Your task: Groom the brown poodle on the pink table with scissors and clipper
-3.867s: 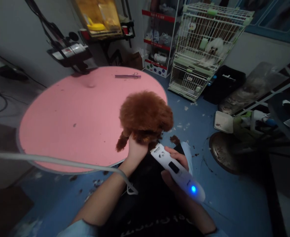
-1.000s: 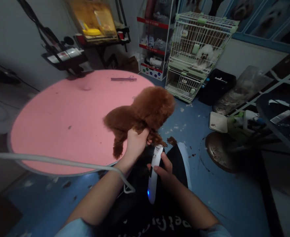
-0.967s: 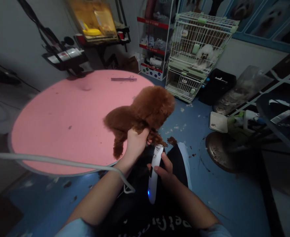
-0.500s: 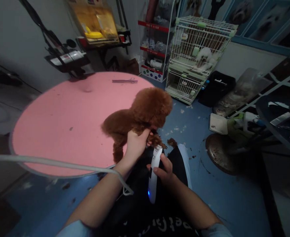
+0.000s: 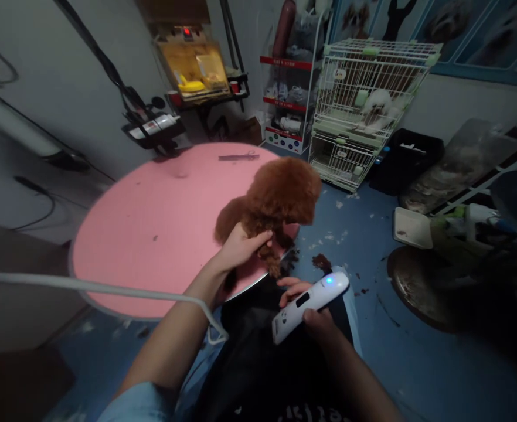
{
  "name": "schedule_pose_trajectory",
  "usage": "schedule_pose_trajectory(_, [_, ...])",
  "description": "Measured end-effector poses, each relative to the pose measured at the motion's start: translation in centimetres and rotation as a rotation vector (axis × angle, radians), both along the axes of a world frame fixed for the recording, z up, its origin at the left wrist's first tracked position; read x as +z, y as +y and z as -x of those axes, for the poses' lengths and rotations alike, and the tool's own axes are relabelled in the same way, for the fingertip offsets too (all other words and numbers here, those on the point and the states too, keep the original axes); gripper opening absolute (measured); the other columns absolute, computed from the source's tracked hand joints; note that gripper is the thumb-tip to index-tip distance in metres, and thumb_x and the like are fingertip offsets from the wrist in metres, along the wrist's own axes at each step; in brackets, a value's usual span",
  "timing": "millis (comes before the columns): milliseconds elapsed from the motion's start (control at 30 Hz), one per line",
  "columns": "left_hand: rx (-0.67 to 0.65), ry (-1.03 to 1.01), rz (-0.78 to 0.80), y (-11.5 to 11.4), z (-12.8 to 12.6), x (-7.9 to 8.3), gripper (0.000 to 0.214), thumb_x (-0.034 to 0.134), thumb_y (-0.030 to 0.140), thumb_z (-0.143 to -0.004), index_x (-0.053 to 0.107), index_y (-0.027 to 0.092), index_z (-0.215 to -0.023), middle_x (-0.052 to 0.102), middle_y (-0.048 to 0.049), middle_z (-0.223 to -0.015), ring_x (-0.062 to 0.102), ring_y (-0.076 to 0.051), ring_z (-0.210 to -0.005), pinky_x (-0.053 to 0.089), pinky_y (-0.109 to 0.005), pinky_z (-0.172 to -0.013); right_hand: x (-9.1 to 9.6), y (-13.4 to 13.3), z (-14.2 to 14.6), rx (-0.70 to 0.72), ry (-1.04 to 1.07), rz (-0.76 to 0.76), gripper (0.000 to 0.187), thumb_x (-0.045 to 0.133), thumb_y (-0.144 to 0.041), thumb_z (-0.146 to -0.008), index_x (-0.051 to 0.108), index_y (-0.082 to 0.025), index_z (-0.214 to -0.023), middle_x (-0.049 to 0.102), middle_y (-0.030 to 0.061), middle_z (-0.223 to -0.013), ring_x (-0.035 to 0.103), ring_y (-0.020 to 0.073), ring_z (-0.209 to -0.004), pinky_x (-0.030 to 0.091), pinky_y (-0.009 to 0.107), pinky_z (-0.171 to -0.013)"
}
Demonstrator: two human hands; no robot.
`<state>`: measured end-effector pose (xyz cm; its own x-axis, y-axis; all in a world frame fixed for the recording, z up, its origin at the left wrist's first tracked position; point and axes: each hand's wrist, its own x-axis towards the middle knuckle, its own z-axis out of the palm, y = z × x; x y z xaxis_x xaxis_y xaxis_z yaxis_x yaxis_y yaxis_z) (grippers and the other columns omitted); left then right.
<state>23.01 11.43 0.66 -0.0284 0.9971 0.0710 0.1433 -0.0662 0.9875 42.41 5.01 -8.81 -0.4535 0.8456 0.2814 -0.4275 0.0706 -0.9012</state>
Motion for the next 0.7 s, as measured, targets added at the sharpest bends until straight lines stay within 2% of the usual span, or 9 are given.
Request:
schedule_pose_trajectory(100, [0.000,0.003,0.034,0.2,0.6,-0.6,0.028,0.069,0.040,-0.066,0.060,0.015,-0.055,0.057,-0.0022,-0.050,0.049,-0.011,-0.044,0.040,-0.021,-0.043,1.2,1.1,1.6,0.151,-0.059,0.106,0.054,0.064,-0.060,-0.073,0.060,-0.021,-0.110,0.068,0.0050,-0.084,0.066,0.0187,-0.066,0.053,0.031,-0.057])
schedule_pose_trajectory(167, [0.038,-0.016,0.039,0.1,0.9,-1.4,0.027,0.071,0.040,-0.065,0.061,0.016,-0.058,0.059,-0.0029,-0.054,0.051,-0.012,-0.048,0.043,-0.022,-0.047,1.9,1.4,2.8,0.108,-0.152,0.108,0.042,0.066,-0.051,-0.072,0.063,-0.021,-0.100,0.066,0.0015,-0.074,0.063,0.0170,-0.062,0.052,0.030,-0.056])
schedule_pose_trajectory(200, [0.062,-0.027,0.047,-0.2,1.0,-1.9,0.028,0.071,0.040,-0.065,0.060,0.016,-0.059,0.060,-0.0030,-0.055,0.051,-0.012,-0.050,0.043,-0.022,-0.049,2.1,1.4,3.3,0.034,-0.191,0.077,0.033,0.067,-0.046,-0.072,0.063,-0.021,-0.092,0.064,0.0002,-0.071,0.061,0.0157,-0.060,0.051,0.029,-0.056])
schedule_pose_trajectory(267, [0.138,-0.072,0.085,-1.2,1.0,-2.8,0.032,0.070,0.045,-0.068,0.058,0.016,-0.060,0.058,-0.0021,-0.056,0.051,-0.012,-0.051,0.044,-0.023,-0.050,2.4,1.4,3.9,-0.158,-0.274,-0.049,0.019,0.067,-0.037,-0.070,0.060,-0.022,-0.079,0.060,-0.0015,-0.067,0.057,0.0143,-0.058,0.050,0.028,-0.057])
schedule_pose_trajectory(367, [0.232,-0.206,0.178,-4.0,0.2,-3.6,0.041,0.064,0.056,-0.074,0.057,0.016,-0.065,0.059,-0.0020,-0.060,0.053,-0.013,-0.055,0.046,-0.025,-0.055,2.4,1.4,3.7,-0.374,-0.367,-0.334,0.015,0.067,-0.031,-0.067,0.059,-0.022,-0.077,0.056,-0.0015,-0.067,0.054,0.0145,-0.060,0.047,0.027,-0.058])
schedule_pose_trajectory(467, [0.106,-0.253,0.284,-6.5,-1.3,-3.4,0.041,0.067,0.056,-0.073,0.065,0.016,-0.078,0.067,-0.0069,-0.080,0.060,-0.017,-0.073,0.050,-0.028,-0.071,1.7,1.7,3.2,-0.383,-0.425,-0.699,0.014,0.063,-0.033,-0.072,0.059,-0.021,-0.078,0.053,0.0004,-0.066,0.052,0.0161,-0.061,0.043,0.028,-0.056])
schedule_pose_trajectory(533, [0.098,-0.357,0.369,-7.0,-2.5,-2.8,0.036,0.071,0.050,-0.072,0.065,0.015,-0.082,0.068,-0.0072,-0.082,0.061,-0.017,-0.074,0.050,-0.028,-0.071,1.1,1.7,3.1,-0.353,-0.527,-0.876,0.012,0.057,-0.031,-0.075,0.060,-0.020,-0.077,0.054,0.0029,-0.067,0.051,0.0185,-0.065,0.042,0.030,-0.059])
schedule_pose_trajectory(633, [0.286,-0.587,0.464,-5.7,-3.9,-1.5,0.023,0.077,0.030,-0.067,0.062,0.014,-0.076,0.066,-0.0047,-0.068,0.060,-0.015,-0.061,0.047,-0.025,-0.058,0.4,1.6,3.1,-0.319,-0.737,-0.957,0.012,0.055,-0.027,-0.071,0.061,-0.018,-0.078,0.056,0.0062,-0.071,0.049,0.0214,-0.069,0.039,0.032,-0.061])
schedule_pose_trajectory(700, [0.443,-0.673,0.458,-4.4,-4.4,-0.7,0.019,0.074,0.017,-0.064,0.061,0.013,-0.077,0.065,-0.0048,-0.065,0.057,-0.014,-0.053,0.043,-0.024,-0.049,0.2,1.5,3.2,-0.268,-0.858,-0.978,0.011,0.057,-0.023,-0.066,0.060,-0.018,-0.076,0.056,0.0072,-0.072,0.047,0.0220,-0.070,0.036,0.033,-0.062])
